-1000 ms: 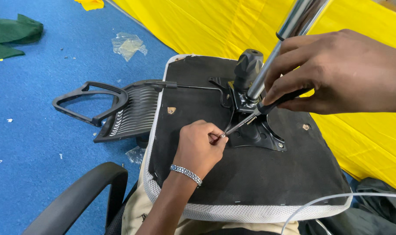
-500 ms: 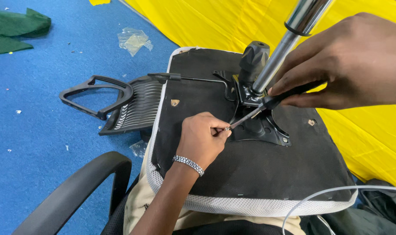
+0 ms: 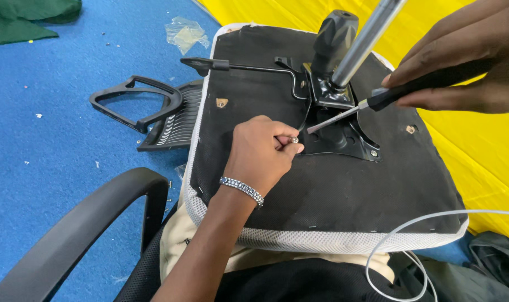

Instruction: The person uses a screwdriver to tighten screws on the underside of an office chair seat, securing the central metal mechanism. They then attach the five-star base with casters to the seat assembly and tighten the central bolt to complete the connection.

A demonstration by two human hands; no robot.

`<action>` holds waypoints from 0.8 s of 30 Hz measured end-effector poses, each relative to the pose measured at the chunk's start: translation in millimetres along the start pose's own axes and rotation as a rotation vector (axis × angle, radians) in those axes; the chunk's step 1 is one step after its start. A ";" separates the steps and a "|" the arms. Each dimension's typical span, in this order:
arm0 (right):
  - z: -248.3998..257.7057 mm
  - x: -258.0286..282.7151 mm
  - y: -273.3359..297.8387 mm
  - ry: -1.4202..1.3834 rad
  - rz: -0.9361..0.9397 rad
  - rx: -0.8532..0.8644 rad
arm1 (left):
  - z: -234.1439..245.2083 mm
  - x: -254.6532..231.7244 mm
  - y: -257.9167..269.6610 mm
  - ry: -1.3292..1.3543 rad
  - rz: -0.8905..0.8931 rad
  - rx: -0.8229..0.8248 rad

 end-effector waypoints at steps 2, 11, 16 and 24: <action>3.1 9.7 2.6 -0.009 0.025 -0.024 | 4.6 -0.1 3.8 -0.025 0.010 0.011; 6.7 33.6 -15.2 0.090 0.109 -0.020 | 8.1 -0.2 3.6 -0.074 0.049 0.036; -2.1 31.1 -19.4 0.141 0.118 0.036 | 8.1 -2.2 1.2 -0.076 0.018 0.038; -1.7 29.1 -21.0 0.127 0.154 0.045 | 6.1 -4.9 1.6 -0.076 -0.040 0.021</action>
Point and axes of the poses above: each hand's wrist, its own y-axis away from the middle knuckle, its own z-axis out of the back of the hand, x = y × z, the point moved 10 cm from there along -y, towards the middle knuckle, and after that the axes turned 9 degrees about -z, right-handed, at the moved point
